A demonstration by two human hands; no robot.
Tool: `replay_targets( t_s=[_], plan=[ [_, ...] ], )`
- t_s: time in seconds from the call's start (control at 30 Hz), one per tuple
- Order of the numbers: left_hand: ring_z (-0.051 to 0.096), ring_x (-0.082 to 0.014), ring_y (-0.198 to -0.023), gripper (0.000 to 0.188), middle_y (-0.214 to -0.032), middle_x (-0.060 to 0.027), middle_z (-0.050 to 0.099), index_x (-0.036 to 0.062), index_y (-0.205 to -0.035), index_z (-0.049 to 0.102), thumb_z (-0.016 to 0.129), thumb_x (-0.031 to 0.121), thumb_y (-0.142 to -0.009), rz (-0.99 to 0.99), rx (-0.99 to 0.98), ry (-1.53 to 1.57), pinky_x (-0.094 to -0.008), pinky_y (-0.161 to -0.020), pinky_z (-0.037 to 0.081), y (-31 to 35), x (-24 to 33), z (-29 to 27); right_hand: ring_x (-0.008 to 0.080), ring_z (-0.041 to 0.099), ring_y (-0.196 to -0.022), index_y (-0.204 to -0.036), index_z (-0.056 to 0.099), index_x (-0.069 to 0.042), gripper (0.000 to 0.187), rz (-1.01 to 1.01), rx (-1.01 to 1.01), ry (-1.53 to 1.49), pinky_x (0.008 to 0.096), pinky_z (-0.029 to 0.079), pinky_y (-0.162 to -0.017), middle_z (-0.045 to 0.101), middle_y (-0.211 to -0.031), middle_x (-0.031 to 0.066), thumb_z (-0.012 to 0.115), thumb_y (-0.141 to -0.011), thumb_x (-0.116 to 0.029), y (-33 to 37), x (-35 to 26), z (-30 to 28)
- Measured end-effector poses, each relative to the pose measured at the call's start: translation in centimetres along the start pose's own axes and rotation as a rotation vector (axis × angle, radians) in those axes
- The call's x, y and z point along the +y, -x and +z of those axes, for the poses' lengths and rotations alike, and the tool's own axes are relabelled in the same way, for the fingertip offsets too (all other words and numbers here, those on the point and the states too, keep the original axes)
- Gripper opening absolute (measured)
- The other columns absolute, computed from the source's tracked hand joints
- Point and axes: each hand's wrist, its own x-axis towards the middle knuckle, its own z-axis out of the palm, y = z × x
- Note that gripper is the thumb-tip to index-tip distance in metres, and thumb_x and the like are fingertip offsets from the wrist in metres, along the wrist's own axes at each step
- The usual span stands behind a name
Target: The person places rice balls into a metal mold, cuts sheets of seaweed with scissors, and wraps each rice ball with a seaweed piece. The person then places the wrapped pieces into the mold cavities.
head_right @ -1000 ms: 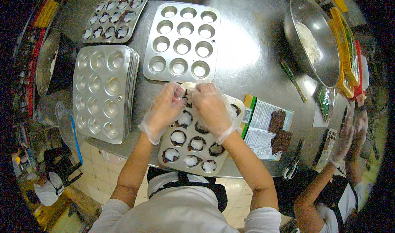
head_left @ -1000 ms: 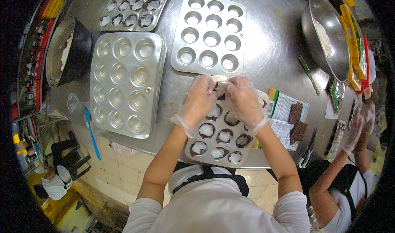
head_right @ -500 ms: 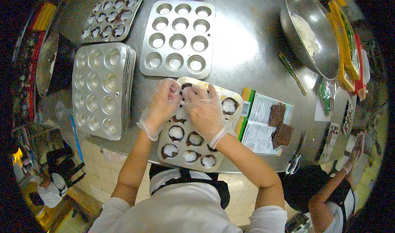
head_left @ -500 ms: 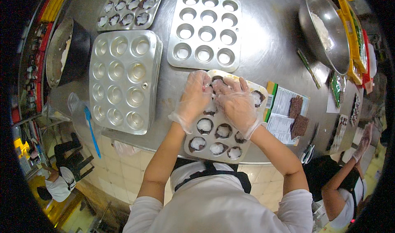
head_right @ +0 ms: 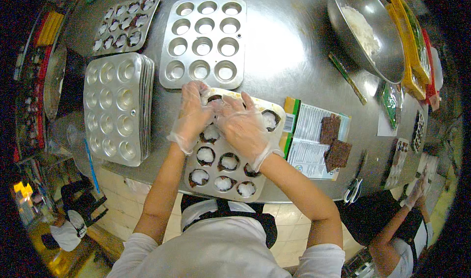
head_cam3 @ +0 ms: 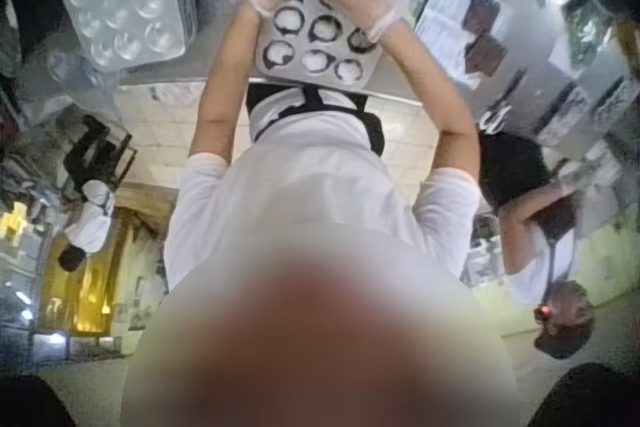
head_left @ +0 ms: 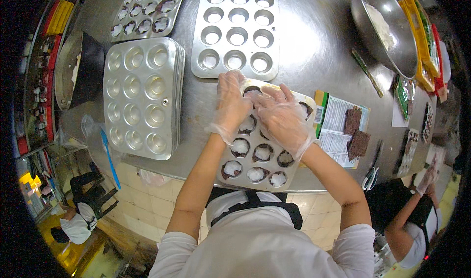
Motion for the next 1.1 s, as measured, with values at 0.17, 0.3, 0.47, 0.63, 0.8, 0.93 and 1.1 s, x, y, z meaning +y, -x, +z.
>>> replay_targets(
  t_s=[0.17,0.3,0.47,0.63,0.8,0.93,1.1],
  plan=[
    [0.046,-0.0362,-0.093,0.038,-0.1,-0.0177,0.041,0.0014,-0.099,0.041,0.061,0.001,-0.067,0.029,0.042,0.051,-0.0417,-0.08,0.039,-0.1,-0.3,0.3,0.0213,0.042,-0.114,-0.095,0.063,-0.008,0.024,0.011,-0.076,-0.01,0.0518,0.022,-0.102,0.054,-0.109,0.0039,0.048,-0.078,-0.014,-0.6,0.0,0.3],
    [0.046,-0.036,-0.092,0.036,-0.1,-0.017,0.041,0.0015,-0.098,0.041,0.061,0.0,-0.068,0.04,0.035,0.072,-0.0411,-0.079,0.039,-0.2,-0.4,0.2,0.0202,0.042,-0.114,-0.103,0.061,-0.009,0.028,-0.02,-0.094,0.035,0.0537,0.018,-0.103,0.056,-0.106,0.0039,0.048,-0.078,-0.014,-0.5,0.1,-0.1],
    [0.045,-0.0324,-0.087,0.034,-0.092,-0.0161,0.045,0.0008,-0.094,0.044,0.064,0.002,-0.067,0.019,0.065,0.091,-0.0379,-0.079,0.038,-0.2,-0.5,0.3,0.0206,0.041,-0.116,-0.096,0.064,-0.011,0.023,0.001,-0.101,0.073,0.0515,0.016,-0.104,0.054,-0.112,-0.0011,0.047,-0.083,-0.022,-0.8,0.3,0.0],
    [0.046,-0.0309,-0.086,0.031,-0.092,-0.016,0.046,0.0014,-0.094,0.045,0.063,0.002,-0.068,0.089,0.08,0.11,-0.0369,-0.077,0.039,-0.2,-1.0,0.4,0.0216,0.042,-0.115,-0.092,0.064,-0.01,0.022,0.021,0.018,0.118,0.052,0.015,-0.104,0.054,-0.11,0.0001,0.047,-0.083,-0.021,-0.9,0.0,0.6],
    [0.046,-0.035,-0.093,0.031,-0.097,-0.017,0.044,0.0017,-0.099,0.044,0.059,0.002,-0.072,0.025,0.051,0.19,-0.0403,-0.082,0.037,0.4,-1.4,0.2,0.0223,0.042,-0.114,-0.091,0.064,-0.01,0.021,0.032,-0.14,0.068,0.0521,0.016,-0.104,0.054,-0.11,0.0006,0.048,-0.083,-0.021,-0.4,-0.1,0.5],
    [0.045,-0.0355,-0.095,0.032,-0.099,-0.0176,0.044,0.0008,-0.1,0.043,0.059,0.004,-0.072,0.018,0.015,0.174,-0.0398,-0.083,0.037,0.4,-1.2,-0.3,0.0238,0.043,-0.113,-0.091,0.064,-0.008,0.019,-0.002,-0.162,0.059,0.049,0.023,-0.102,0.056,-0.109,0.0031,0.05,-0.08,-0.015,-0.7,0.2,-0.7],
    [0.045,-0.0341,-0.096,0.045,-0.107,-0.0179,0.039,0.0,-0.105,0.04,0.064,0.005,-0.068,-0.038,-0.042,0.123,-0.0375,-0.087,0.038,0.6,-0.4,-0.4,0.0282,0.051,-0.1,-0.092,0.063,-0.003,0.02,0.179,0.159,-0.267,0.0403,0.036,-0.091,0.061,-0.095,0.0107,0.053,-0.076,-0.01,0.6,2.8,-3.9]
  ],
)
